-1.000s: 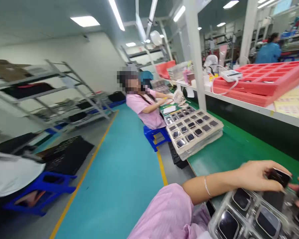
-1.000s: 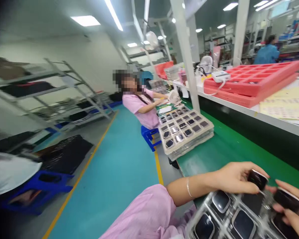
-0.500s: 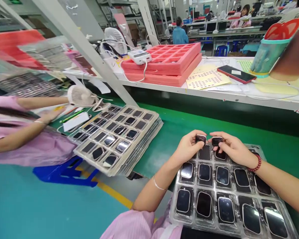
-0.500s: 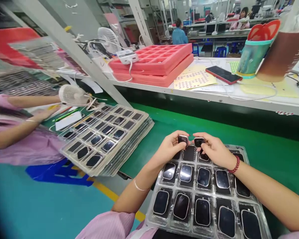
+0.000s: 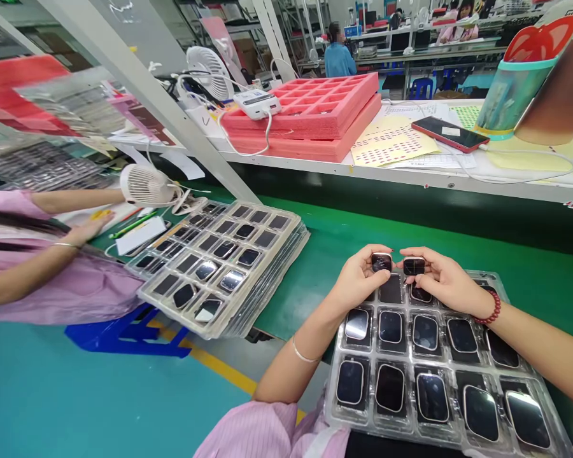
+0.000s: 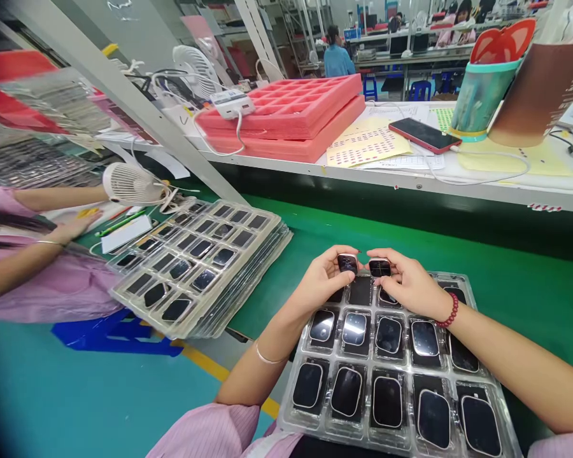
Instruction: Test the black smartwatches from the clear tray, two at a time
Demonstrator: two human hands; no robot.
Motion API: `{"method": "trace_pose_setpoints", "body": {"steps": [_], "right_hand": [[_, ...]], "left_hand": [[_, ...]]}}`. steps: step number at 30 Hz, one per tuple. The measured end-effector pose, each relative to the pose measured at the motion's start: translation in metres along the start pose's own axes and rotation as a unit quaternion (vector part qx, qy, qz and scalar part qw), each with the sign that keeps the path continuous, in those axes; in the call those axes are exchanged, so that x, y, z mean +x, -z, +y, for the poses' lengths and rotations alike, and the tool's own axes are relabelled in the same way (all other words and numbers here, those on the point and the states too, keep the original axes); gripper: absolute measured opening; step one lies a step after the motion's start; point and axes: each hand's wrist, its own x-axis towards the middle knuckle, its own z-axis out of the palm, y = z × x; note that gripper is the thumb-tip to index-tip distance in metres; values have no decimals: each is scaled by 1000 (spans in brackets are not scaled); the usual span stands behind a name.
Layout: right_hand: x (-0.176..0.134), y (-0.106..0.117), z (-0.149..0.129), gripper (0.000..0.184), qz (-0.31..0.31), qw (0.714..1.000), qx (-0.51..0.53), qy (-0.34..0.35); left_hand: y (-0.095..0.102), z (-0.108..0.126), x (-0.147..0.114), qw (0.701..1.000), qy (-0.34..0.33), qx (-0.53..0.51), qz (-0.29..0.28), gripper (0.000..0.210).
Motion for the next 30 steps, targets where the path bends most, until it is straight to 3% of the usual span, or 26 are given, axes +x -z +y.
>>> {"method": "trace_pose_setpoints", "body": {"steps": [3, 11, 18, 24, 30], "right_hand": [[0, 0, -1, 43, 0, 1000, -2, 3], [0, 1, 3, 37, 11, 1000, -13, 18], [0, 2, 1, 45, -15, 1000, -2, 24], [0, 2, -2, 40, 0, 1000, -11, 24], [2, 2, -1, 42, 15, 1000, 20, 5]], "left_hand": [[0, 0, 0, 1000, -8, -9, -5, 29], [2, -6, 2, 1000, -1, 2, -16, 40], [1, -7, 4, 1000, -22, -19, -8, 33], [1, -6, 3, 1000, -12, -15, -10, 31], [2, -9, 5, 1000, -11, -2, -8, 53]]}}
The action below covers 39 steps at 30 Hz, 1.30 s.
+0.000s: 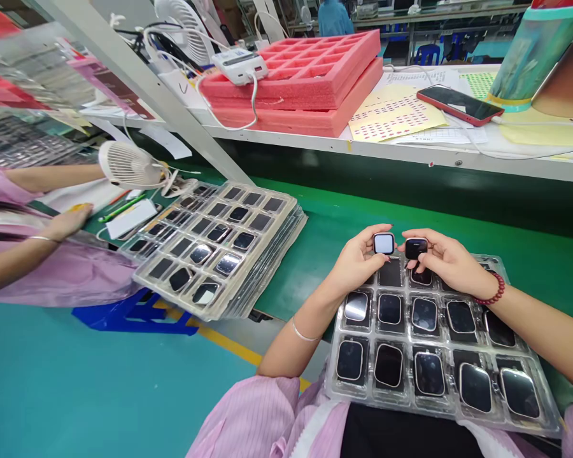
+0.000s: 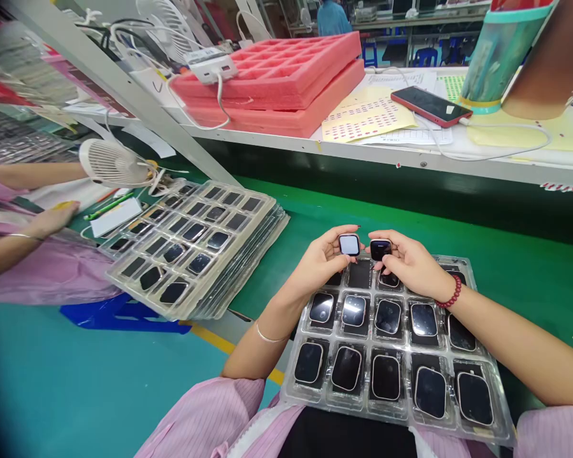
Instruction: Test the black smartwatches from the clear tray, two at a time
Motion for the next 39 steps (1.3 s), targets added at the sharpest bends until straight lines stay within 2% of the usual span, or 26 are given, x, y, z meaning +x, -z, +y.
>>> {"method": "trace_pose_setpoints", "body": {"steps": [8, 13, 19, 25, 35, 39], "right_hand": [[0, 0, 0, 46, 1, 1000, 10, -2], [0, 0, -1, 44, 0, 1000, -8, 10], [-2, 0, -3, 37, 0, 1000, -22, 21], [-3, 0, -2, 37, -3, 999, -19, 28], [-4, 0, -2, 39, -11, 999, -22, 21], [-4, 1, -1, 38, -16, 999, -24, 24]], "left_hand": [[1, -2, -2, 1000, -7, 2, -12, 62], [1, 1, -3, 1000, -5, -3, -9, 56], [0, 3, -4, 1000, 2, -21, -8, 40], [-1, 3, -4, 999, -19, -26, -5, 37], [-1, 2, -4, 1000, -18, 4, 8, 44], [-1, 3, -3, 1000, -19, 4, 12, 40]]}}
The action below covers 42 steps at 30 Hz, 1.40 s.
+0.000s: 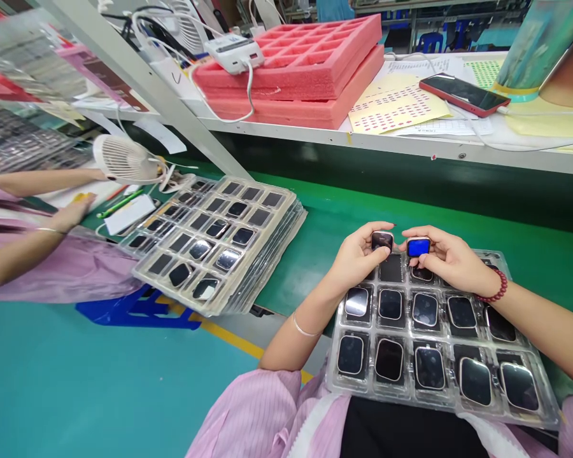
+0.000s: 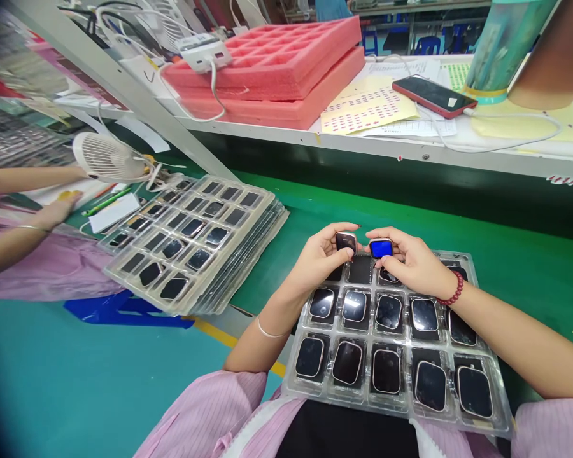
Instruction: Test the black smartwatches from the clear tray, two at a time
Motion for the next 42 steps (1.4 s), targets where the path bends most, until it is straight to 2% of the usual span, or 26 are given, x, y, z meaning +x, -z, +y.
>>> {"method": "trace_pose_setpoints", "body": {"steps": [7, 18, 26, 31, 36, 42], "right_hand": [[1, 0, 0, 40, 3, 1000, -5, 3], [1, 0, -2, 35, -3, 1000, 0, -5], [1, 1, -3, 26, -9, 1000, 23, -15], [0, 2, -4, 28, -15, 999, 31, -17], [0, 2, -4, 27, -7, 999, 31, -22], [0, 1, -6, 21, 3, 1000, 19, -12]], "left_hand": [[1, 0, -1, 999, 12, 34, 9, 42], [0, -1, 0, 1000, -9, 22, 7, 26], [0, 1, -1, 1000, 2, 11, -7, 29], [1, 3, -1, 1000, 8, -17, -25, 31], [1, 5, -1, 1000, 19, -7, -17, 32], [1, 5, 0, 1000, 2, -8, -23, 31]]}}
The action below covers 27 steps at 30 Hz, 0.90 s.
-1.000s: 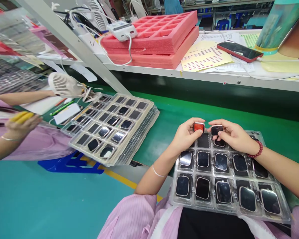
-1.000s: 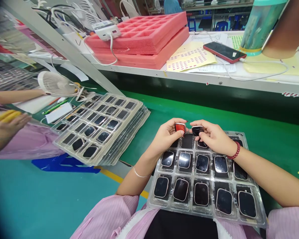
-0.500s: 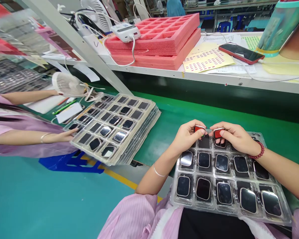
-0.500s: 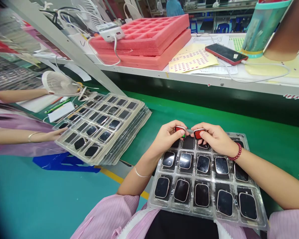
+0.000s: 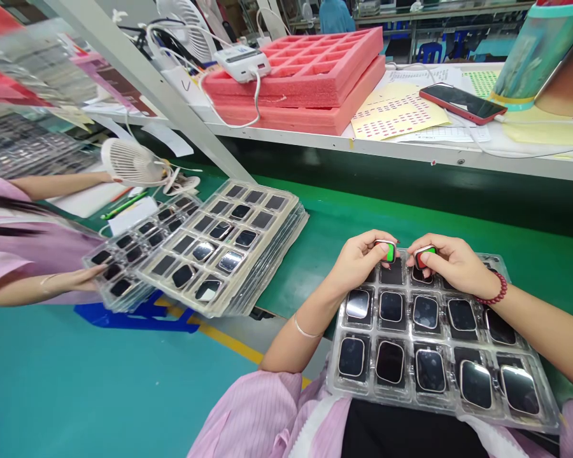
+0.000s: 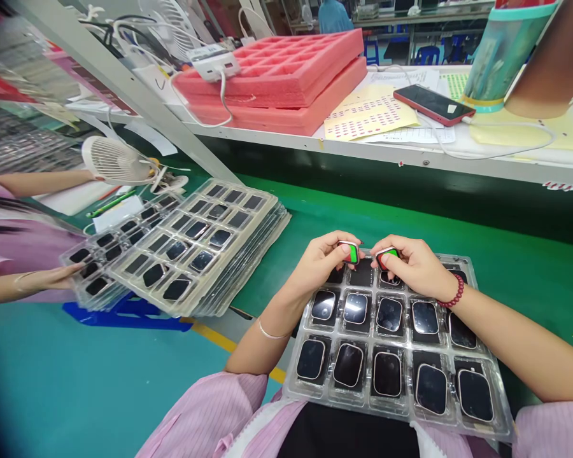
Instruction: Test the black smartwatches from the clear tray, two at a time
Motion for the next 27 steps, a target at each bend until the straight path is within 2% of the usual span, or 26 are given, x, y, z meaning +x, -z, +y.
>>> {"method": "trace_pose_setpoints", "body": {"steps": [9, 18, 27], "right_hand": [[0, 2, 5, 21, 12, 999, -18, 29], [0, 1, 9, 31, 15, 998, -29, 57], [-1, 2, 11, 38, 7, 997, -50, 58]], "left_hand": [[0, -8, 1, 1000, -12, -21, -10, 30], [0, -9, 1, 1000, -19, 6, -6, 32], [1, -10, 1, 999, -15, 42, -3, 40]]}}
